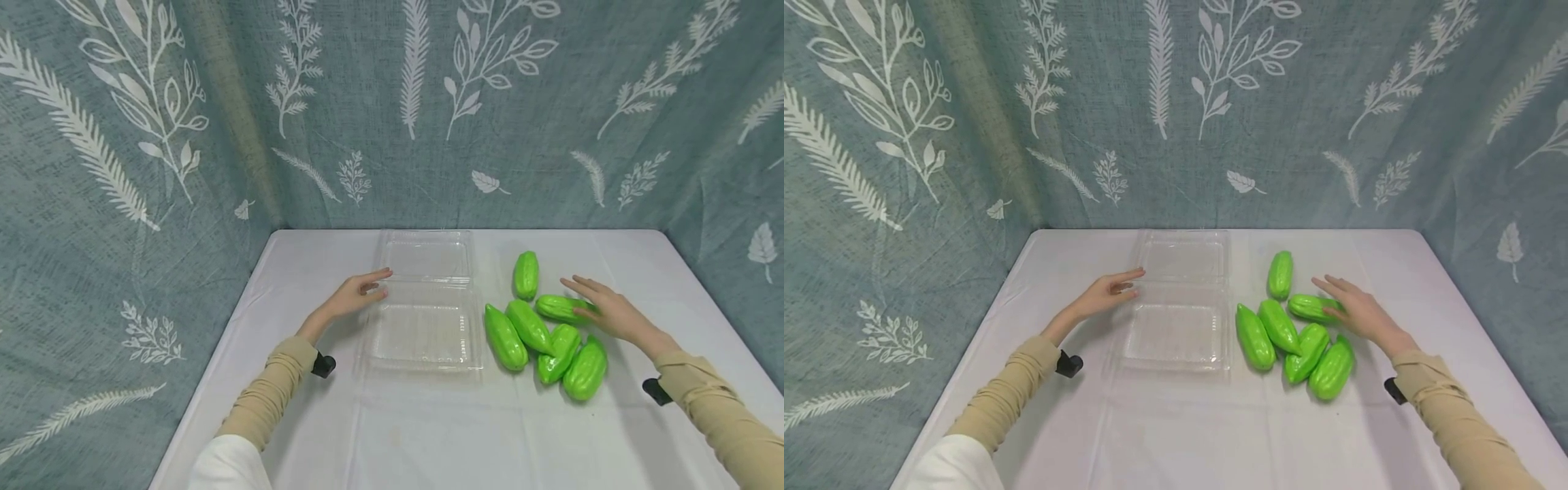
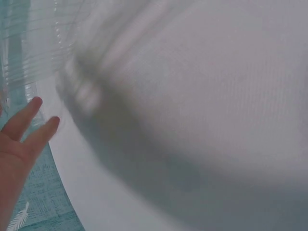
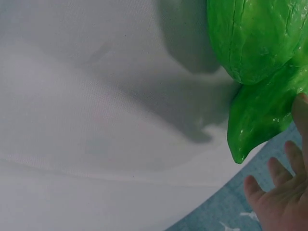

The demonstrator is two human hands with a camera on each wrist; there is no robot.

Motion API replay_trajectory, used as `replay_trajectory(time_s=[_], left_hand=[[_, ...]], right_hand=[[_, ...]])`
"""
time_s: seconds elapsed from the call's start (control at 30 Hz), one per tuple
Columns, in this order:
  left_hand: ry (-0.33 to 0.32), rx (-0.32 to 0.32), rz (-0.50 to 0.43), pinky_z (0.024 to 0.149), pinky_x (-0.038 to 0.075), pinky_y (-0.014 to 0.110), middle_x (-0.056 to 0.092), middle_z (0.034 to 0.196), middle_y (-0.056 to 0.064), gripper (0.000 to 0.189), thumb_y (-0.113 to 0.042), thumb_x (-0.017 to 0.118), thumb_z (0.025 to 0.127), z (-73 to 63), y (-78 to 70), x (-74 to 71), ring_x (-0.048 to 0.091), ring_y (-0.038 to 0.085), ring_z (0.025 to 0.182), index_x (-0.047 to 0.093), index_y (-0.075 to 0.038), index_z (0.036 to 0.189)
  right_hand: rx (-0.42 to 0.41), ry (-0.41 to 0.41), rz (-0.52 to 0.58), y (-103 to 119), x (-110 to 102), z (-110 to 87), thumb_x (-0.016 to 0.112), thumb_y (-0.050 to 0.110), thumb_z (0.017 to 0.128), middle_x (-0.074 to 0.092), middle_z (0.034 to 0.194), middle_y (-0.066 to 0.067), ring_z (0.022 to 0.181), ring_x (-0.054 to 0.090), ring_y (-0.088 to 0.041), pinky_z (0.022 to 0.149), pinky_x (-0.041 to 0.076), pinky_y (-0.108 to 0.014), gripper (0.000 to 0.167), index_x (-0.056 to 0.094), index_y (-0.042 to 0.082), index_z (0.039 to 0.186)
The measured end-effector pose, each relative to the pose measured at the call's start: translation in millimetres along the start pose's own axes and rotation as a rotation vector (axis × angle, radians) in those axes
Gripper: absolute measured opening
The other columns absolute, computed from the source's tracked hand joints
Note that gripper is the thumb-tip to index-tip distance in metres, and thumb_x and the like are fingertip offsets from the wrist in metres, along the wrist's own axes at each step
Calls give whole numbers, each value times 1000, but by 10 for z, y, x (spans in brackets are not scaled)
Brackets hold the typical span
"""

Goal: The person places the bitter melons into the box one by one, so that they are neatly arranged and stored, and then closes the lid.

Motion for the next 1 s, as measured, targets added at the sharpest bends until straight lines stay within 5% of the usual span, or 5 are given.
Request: replay_trajectory(time_s=[0.47,1.0], left_hand=[[-12,65,19,108,37,51,25,151,28,53,3,58,90,1,96,86,34,43,136,38,13,138],[-88,94,-33,100,46,41,26,151,28,52,18,47,86,-47,143,159,49,46,123,38,14,136]], right_hand=[[7,74,76,-9,97,-9,62,5,88,42,137,-36,122,42,-54,99,39,-62,52,46,-3,136],[36,82,105,-32,135,-3,61,7,89,54,129,-30,118,50,-49,99,41,-59,47,49,-7,132]])
Point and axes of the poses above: each hand's wrist, its own z-axis towards the middle knuckle, its own x-axis out of the palm, y = z × x, the point moved 6 cm from there along z, towards the middle knuckle
